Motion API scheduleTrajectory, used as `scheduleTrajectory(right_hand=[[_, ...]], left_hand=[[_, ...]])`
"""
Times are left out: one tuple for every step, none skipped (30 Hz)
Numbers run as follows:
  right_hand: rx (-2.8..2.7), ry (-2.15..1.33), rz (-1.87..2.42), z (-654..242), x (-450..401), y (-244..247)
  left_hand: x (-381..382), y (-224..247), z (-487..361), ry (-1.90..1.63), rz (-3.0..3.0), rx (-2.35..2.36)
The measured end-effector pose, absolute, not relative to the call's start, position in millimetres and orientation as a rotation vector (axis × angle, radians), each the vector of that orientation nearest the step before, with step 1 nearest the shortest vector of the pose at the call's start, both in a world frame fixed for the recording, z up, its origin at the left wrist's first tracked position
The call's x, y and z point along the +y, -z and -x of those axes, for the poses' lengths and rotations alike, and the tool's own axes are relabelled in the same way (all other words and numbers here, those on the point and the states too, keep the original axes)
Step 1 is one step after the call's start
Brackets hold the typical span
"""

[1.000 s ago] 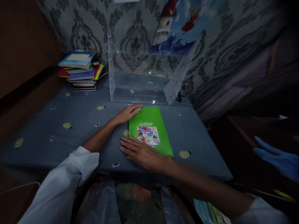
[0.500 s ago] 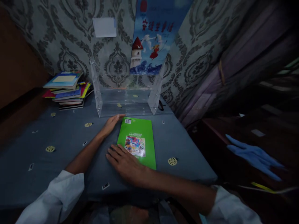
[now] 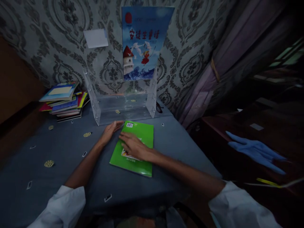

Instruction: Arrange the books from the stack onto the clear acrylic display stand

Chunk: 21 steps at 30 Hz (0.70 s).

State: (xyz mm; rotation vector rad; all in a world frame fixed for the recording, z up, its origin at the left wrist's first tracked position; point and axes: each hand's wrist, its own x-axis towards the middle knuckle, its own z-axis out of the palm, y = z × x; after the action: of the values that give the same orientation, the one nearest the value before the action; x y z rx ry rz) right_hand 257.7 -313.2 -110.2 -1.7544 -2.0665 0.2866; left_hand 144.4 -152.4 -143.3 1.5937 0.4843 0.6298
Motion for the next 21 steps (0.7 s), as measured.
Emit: scheduleTrajectory(right_hand=[[-2.032, -0.249, 1.818, -270.6, -306.8, 110.9], [-1.996, -0.22, 1.866, -282.5, -301.1, 112.3], [-1.96, -0.194, 1.905, -293.3, -296.7, 114.5], [-1.934, -0.172, 1.932, -302.9, -294.1, 117.3], [-1.915, -0.152, 1.949, -311.2, -293.5, 120.5], [-1.902, -0.135, 1.962, -318.7, -295.0, 124.0], [-1.889, -0.118, 1.973, -325.6, -298.5, 127.7], [-1.874, -0.103, 1.984, -332.3, -303.7, 131.3], [-1.853, -0.091, 1.993, -339.2, -310.2, 134.9], [-1.829, -0.084, 1.999, -346.2, -317.4, 138.5], [-1.805, -0.081, 1.994, -353.3, -324.9, 142.0], [-1.781, -0.083, 1.978, -360.3, -332.1, 145.4], [-1.758, -0.089, 1.952, -366.9, -338.6, 148.8], [-1.735, -0.098, 1.917, -372.7, -344.0, 151.9], [-1.711, -0.107, 1.878, -377.5, -348.0, 154.8], [-1.687, -0.118, 1.837, -381.3, -350.7, 157.0], [-1.661, -0.129, 1.798, -384.1, -352.2, 158.6], [-1.632, -0.143, 1.761, -386.0, -352.8, 159.3], [-1.601, -0.162, 1.728, -387.3, -352.8, 159.1], [-1.567, -0.183, 1.697, -388.2, -352.6, 158.1], [-1.532, -0.208, 1.669, -389.1, -352.3, 156.4]], left_hand=[[-152.6, 143.2, -144.6, -0.633, -1.593, 0.492], [-152.8, 142.8, -144.8, -0.636, -1.594, 0.499], [-153.1, 142.2, -144.9, -0.636, -1.605, 0.504], [-153.7, 141.4, -145.0, -0.634, -1.63, 0.509], [-154.5, 140.3, -145.0, -0.63, -1.677, 0.514], [-155.7, 139.2, -144.8, -0.625, -1.75, 0.517], [-157.1, 138.1, -144.6, -0.62, -1.844, 0.516], [-158.7, 137.2, -144.5, -0.612, -1.952, 0.51], [-160.4, 136.6, -144.5, -0.602, -2.062, 0.501], [-161.9, 136.3, -144.7, -0.586, -2.166, 0.488], [-163.2, 136.3, -145.3, -0.564, -2.256, 0.474], [-164.1, 136.6, -146.2, -0.535, -2.33, 0.461], [-164.5, 136.9, -147.5, -0.504, -2.392, 0.453], [-164.5, 137.1, -149.2, -0.474, -2.448, 0.448], [-164.2, 136.9, -151.3, -0.443, -2.5, 0.447], [-163.7, 136.3, -153.8, -0.41, -2.551, 0.453], [-163.3, 135.0, -156.7, -0.373, -2.603, 0.465], [-163.1, 133.1, -160.0, -0.331, -2.656, 0.481], [-163.4, 130.7, -163.8, -0.29, -2.711, 0.498], [-164.2, 128.0, -168.2, -0.251, -2.765, 0.51], [-165.8, 125.0, -173.1, -0.218, -2.815, 0.515]])
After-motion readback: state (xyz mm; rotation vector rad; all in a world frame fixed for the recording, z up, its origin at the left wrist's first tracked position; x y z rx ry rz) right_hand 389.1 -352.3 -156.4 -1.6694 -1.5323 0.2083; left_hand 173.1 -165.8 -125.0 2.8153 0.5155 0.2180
